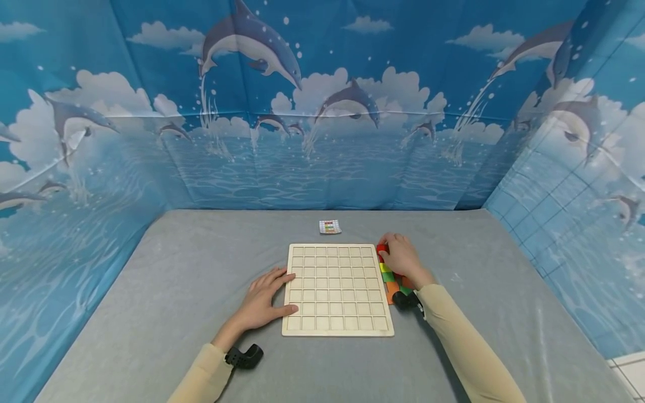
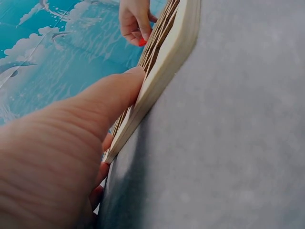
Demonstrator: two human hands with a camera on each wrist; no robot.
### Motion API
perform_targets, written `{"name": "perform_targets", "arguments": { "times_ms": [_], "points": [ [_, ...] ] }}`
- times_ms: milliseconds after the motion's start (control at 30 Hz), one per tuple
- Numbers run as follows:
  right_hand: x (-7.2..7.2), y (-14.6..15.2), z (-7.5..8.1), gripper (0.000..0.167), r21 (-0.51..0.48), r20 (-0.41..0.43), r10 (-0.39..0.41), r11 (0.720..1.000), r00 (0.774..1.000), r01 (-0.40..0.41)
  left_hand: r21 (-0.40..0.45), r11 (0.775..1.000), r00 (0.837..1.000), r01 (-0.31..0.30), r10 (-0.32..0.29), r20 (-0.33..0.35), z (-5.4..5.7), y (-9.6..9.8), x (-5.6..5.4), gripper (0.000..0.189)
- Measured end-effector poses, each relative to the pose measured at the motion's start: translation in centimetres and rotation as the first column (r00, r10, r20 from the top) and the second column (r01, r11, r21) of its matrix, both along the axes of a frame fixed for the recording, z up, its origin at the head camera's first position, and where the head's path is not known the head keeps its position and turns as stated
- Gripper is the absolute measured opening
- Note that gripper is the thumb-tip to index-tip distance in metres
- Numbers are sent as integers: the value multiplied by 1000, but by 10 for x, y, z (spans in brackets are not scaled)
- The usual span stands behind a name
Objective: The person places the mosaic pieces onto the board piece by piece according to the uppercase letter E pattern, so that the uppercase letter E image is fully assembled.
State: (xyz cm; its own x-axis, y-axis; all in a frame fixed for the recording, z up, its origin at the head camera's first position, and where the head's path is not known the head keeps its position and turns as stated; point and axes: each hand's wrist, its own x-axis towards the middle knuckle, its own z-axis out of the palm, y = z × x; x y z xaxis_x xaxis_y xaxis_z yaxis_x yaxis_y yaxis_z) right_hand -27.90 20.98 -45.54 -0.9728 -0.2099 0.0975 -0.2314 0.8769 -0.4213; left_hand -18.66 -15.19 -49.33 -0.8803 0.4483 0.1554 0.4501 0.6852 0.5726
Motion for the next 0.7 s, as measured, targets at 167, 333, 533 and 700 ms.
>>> {"name": "perform_targets", "arguments": {
  "times_ms": [167,333,533,700],
  "points": [
    [-3,5,-4,11,-14,-5,7,1000,1000,-7,-3,1000,1000,6,-6,3,0,0,0,73],
    [-3,7,-4,8,-27,-14,21,999,1000,-21,0,1000,1000,9,-9,9,0,-1,0,73],
    [-1,8,-4,7,-48,-55,43,998,998,-46,10,1000,1000,8,-8,0,0,-2,-1,72],
    [7,3,-1,6,-79,-83,31,996,996,-38,-5,1000,1000,8,-8,1,-1,-1,-1,72]
  ]
}}
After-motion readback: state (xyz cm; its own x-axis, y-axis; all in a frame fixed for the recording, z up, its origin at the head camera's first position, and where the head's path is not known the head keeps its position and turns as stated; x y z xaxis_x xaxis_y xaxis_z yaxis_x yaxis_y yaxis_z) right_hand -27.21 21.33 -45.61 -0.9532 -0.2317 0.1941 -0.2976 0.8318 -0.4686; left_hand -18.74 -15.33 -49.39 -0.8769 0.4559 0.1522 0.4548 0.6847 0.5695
